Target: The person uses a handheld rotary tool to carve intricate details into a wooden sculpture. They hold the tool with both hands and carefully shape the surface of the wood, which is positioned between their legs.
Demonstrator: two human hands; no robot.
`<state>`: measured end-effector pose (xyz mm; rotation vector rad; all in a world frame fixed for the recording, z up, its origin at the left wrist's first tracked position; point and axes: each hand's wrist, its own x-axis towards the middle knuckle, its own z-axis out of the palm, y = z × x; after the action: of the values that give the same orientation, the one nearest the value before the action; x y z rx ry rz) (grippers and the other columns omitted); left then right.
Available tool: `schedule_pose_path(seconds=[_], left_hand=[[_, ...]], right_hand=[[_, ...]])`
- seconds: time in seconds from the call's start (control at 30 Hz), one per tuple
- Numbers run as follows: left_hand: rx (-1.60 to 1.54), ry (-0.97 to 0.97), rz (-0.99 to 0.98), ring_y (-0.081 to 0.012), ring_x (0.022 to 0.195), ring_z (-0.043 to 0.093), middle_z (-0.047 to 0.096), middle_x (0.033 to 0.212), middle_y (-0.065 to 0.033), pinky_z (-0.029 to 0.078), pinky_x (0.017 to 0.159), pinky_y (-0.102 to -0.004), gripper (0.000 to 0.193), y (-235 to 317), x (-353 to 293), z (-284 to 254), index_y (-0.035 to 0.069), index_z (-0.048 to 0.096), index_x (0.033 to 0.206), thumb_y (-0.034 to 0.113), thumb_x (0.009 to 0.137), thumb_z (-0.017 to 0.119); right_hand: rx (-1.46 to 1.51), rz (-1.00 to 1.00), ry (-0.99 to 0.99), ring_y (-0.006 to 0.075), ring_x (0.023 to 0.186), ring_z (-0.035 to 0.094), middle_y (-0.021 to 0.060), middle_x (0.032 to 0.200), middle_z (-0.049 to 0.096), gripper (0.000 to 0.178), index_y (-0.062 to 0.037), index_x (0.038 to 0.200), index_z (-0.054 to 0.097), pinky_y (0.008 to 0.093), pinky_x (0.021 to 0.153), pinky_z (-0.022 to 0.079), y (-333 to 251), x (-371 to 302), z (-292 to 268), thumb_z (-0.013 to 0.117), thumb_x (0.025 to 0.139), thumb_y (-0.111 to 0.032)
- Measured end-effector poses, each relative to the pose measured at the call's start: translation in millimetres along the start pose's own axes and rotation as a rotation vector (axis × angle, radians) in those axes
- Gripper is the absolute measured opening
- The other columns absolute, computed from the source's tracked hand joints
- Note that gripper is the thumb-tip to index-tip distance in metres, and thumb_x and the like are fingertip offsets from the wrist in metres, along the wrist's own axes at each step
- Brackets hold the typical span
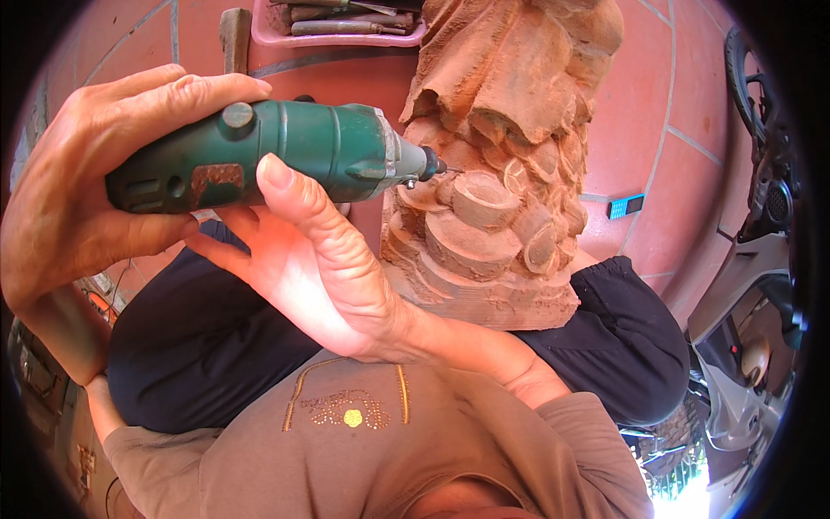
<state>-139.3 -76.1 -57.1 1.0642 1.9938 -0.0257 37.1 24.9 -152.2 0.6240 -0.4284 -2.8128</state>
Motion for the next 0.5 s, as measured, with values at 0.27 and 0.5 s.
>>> schedule_pose_path(seconds=[0.27, 0.5], left_hand=[[-0.200, 0.149, 0.164, -0.0356, 0.089, 0.063, 0.061, 0.099, -0.0166, 0.051, 0.079, -0.0424, 0.087, -0.9, 0.0, 4.5, 0.006, 0.057, 0.140, 0.010, 0.056, 0.078], [-0.227, 0.223, 0.204, -0.0349, 0.085, 0.062, 0.060, 0.097, -0.0164, 0.051, 0.076, -0.0407, 0.086, 1.3, 0.1, 10.8, 0.004, 0.058, 0.138, 0.008, 0.054, 0.076]], right_hand=[[-0.067, -0.037, -0.027, 0.0128, 0.125, 0.051, -0.0013, 0.126, 0.057, 0.046, -0.0148, 0.132, 0.051, 0.0427, 0.111, 0.041, -1.5, 0.2, 1.2, 0.076, 0.095, -0.028], [-0.190, -0.058, -0.063, 0.0192, 0.135, 0.048, 0.0038, 0.139, 0.056, 0.051, -0.0157, 0.141, 0.050, 0.0487, 0.120, 0.032, -2.8, -0.9, -4.0, 0.069, 0.099, -0.037]])
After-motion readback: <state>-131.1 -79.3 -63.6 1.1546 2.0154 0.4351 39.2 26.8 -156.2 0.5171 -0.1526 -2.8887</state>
